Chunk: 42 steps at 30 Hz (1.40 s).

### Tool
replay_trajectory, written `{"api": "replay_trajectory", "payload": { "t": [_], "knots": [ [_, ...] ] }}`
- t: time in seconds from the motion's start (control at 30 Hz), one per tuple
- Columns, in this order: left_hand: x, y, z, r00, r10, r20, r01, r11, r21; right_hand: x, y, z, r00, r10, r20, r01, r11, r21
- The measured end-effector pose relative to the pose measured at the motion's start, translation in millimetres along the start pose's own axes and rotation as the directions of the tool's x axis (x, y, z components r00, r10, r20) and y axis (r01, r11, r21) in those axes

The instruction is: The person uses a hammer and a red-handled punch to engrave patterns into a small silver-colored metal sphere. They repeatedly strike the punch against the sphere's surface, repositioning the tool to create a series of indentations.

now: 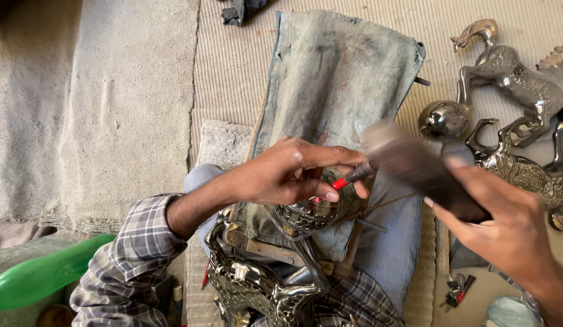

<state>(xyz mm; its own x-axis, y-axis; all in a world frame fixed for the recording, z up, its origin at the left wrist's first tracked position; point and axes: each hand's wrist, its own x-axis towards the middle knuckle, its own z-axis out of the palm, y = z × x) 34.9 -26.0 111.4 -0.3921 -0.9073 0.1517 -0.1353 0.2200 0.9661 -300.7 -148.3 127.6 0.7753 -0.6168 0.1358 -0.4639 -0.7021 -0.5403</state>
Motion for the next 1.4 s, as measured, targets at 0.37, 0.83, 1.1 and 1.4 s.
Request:
{"api": "replay_trajectory", "payload": {
  "t": [0.37, 0.83, 1.1, 1.4],
  "knots": [
    [2.0, -1.1, 3.9, 0.997, -0.065, -0.03, 0.064, 0.997, -0.034, 4.6, 4.2, -2.8, 0.994, 0.08, 0.076, -0.09, 0.987, 0.133],
    [1.1, 0.7, 1.1, 1.0, 0.01, -0.002, -0.01, 0.998, -0.069, 11.3, -2.4, -16.2, 0.993, -0.033, 0.11, 0.051, 0.986, -0.157],
    [2.0, 0.8, 0.1, 0.999, -0.043, -0.005, 0.042, 0.993, -0.11, 18.0, -4.2, -20.6, 0.99, 0.094, 0.107, -0.121, 0.951, 0.285],
    [0.9, -1.3, 2.0, 0.999, 0.006, -0.034, -0.011, 0.988, -0.155, 13.5, 6.7, -29.9, 0.963, 0.123, 0.239, -0.107, 0.991, -0.08]
  ]
}}
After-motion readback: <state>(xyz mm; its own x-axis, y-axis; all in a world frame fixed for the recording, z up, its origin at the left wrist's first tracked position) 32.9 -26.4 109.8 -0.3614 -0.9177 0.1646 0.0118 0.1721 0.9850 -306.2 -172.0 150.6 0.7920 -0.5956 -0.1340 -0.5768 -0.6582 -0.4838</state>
